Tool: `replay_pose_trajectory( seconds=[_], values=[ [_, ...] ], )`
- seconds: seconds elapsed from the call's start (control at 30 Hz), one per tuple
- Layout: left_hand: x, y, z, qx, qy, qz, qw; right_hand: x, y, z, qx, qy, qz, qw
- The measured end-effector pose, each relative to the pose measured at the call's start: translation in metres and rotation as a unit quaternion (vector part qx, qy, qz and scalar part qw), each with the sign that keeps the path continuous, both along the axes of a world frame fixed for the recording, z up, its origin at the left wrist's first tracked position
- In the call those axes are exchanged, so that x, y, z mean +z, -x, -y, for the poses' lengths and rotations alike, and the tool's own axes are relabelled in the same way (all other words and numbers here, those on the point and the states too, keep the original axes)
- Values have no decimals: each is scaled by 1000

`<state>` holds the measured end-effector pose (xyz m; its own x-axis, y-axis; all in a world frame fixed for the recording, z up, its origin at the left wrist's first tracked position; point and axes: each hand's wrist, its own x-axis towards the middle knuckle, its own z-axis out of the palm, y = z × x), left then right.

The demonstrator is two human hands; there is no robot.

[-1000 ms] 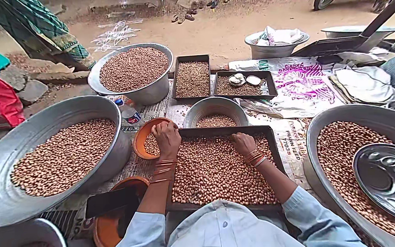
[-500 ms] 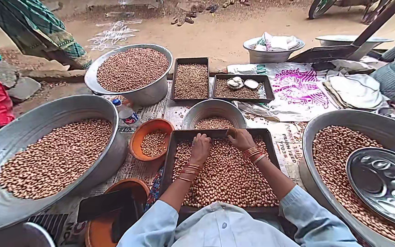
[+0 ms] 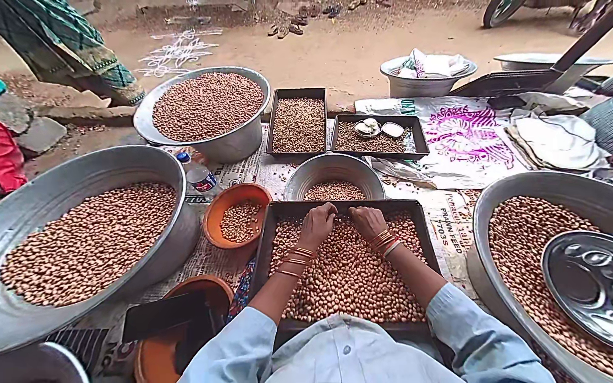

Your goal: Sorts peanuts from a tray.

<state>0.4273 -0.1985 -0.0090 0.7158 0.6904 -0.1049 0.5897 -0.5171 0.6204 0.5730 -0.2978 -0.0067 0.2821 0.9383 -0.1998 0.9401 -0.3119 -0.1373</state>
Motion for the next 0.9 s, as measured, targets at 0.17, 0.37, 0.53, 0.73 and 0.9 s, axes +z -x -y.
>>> replay_pose_trajectory(
  seconds=[0.17, 0.37, 0.53, 0.73, 0.9],
  values=[
    [-12, -24, 12, -94, -73, -63, 991, 10, -8, 9, -23, -10, -72, 997],
    [-14, -33, 13, -132, -83, -108, 982, 21, -39, 28, -195, -229, -326, 896],
    [-5, -14, -1, -27, 21, 4, 999, 7, -31, 20, -76, -103, -175, 976],
    [5, 24, -15, 27, 154, 76, 985, -2, -21, 17, -10, -42, -52, 998],
    [-4, 9, 22, -49, 6, -98, 994, -2, -28, 21, -91, -66, -197, 974]
  ],
)
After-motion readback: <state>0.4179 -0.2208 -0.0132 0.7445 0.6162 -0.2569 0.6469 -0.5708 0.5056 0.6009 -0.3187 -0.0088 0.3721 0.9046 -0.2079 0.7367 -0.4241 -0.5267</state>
